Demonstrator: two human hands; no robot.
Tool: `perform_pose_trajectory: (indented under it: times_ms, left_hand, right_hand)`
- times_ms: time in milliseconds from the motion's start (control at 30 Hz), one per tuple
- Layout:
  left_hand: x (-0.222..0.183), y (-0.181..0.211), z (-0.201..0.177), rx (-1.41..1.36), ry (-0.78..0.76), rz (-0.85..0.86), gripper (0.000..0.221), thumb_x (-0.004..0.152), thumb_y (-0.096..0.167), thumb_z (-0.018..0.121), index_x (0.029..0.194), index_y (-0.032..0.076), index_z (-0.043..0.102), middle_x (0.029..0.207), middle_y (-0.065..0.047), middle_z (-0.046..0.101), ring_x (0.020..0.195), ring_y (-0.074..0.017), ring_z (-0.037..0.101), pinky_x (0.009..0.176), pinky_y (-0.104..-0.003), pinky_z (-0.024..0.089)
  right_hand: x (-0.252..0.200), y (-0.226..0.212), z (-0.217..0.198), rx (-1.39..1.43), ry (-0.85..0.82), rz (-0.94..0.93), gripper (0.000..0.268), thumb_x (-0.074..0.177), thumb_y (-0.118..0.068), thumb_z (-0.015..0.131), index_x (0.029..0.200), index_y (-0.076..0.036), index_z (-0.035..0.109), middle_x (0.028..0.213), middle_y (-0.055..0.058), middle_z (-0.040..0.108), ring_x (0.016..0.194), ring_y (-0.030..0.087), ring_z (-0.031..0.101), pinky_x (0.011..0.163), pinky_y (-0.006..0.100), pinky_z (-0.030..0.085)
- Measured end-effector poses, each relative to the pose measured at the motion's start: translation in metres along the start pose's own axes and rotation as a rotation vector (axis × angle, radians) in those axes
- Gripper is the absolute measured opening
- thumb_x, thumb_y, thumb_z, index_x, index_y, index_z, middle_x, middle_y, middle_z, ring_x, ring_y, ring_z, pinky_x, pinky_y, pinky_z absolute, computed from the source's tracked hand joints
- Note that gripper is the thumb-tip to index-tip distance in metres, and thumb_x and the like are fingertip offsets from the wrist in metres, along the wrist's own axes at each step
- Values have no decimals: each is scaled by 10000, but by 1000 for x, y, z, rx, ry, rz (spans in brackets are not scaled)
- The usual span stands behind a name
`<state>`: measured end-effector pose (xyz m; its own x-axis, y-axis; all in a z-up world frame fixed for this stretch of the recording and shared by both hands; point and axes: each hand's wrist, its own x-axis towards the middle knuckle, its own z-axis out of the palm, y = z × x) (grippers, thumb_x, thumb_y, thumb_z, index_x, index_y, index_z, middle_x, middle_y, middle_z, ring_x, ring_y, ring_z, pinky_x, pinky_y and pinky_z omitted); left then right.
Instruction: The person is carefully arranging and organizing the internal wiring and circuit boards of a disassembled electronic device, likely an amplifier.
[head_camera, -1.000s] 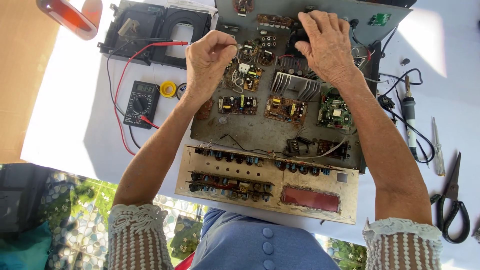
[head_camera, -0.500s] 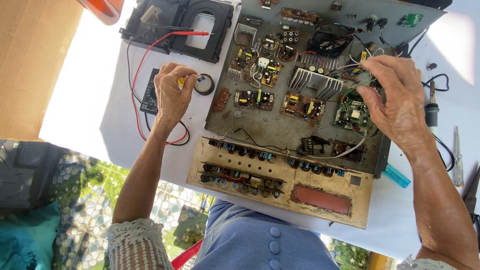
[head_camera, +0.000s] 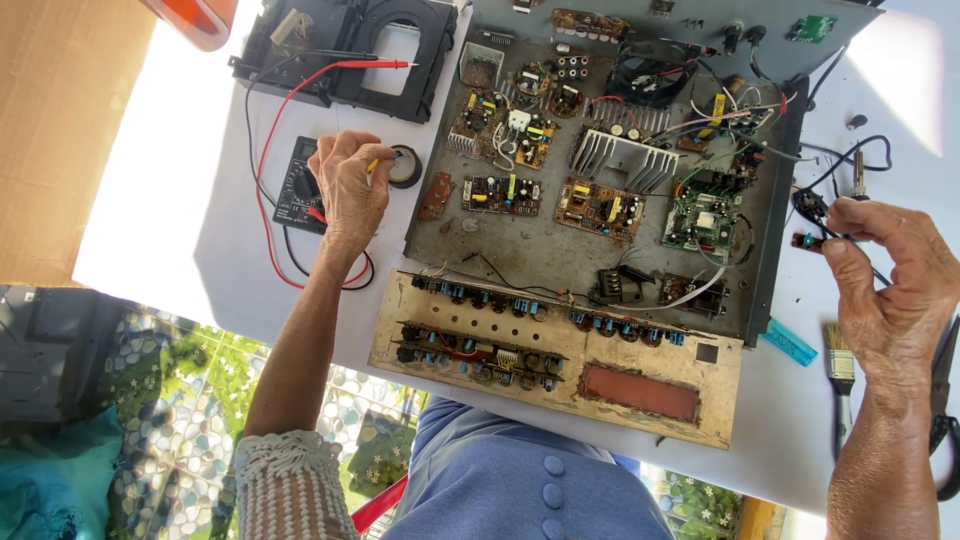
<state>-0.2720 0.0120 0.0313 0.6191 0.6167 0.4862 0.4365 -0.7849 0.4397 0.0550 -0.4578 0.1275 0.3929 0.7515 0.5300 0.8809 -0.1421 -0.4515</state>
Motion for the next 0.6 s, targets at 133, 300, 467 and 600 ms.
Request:
perform_pose_trajectory:
  times_ms: [133, 300, 467, 600]
  left_hand:
    - [0, -2, 5, 17, 22, 32, 177, 913, 8, 776, 989, 165, 805, 1126, 17, 660, 1027, -256, 495, 935, -488, 331]
    - [-1, -1, 5, 33, 42, 72, 171, 924, 2, 771, 1003, 146, 817, 1121, 24, 661, 1040, -257, 481, 932, -491, 331]
    - [-2, -1, 4, 31, 29, 67, 188, 950, 11, 731, 1060, 139, 814, 1183, 13, 699, 1050, -258, 488, 934, -495, 321]
    - [-1, 7, -4, 6, 42, 25, 212, 981, 36, 704, 1148, 119, 804, 1171, -22, 704, 1056, -274, 521, 924, -512, 346]
  right_hand:
    - [-13, 5, 1, 17, 7, 37, 248, 1234, 79, 656, 1421, 243, 648, 1300, 374, 675, 1177, 455, 675, 1070, 529, 540]
    - [-23, 8, 0, 30, 25, 73, 197, 1249, 128, 651, 1414, 236, 669, 1290, 351, 685, 1177, 431, 674, 1069, 504, 533]
    - [-27, 5, -1, 44, 37, 83, 172, 1260, 152, 637, 1406, 235, 674, 1285, 347, 689, 1194, 425, 671, 1089, 491, 525]
    - [-33, 10, -2, 42, 42, 87, 185, 1276, 122, 634, 1408, 246, 675, 1267, 353, 689, 1218, 435, 667, 1056, 494, 548]
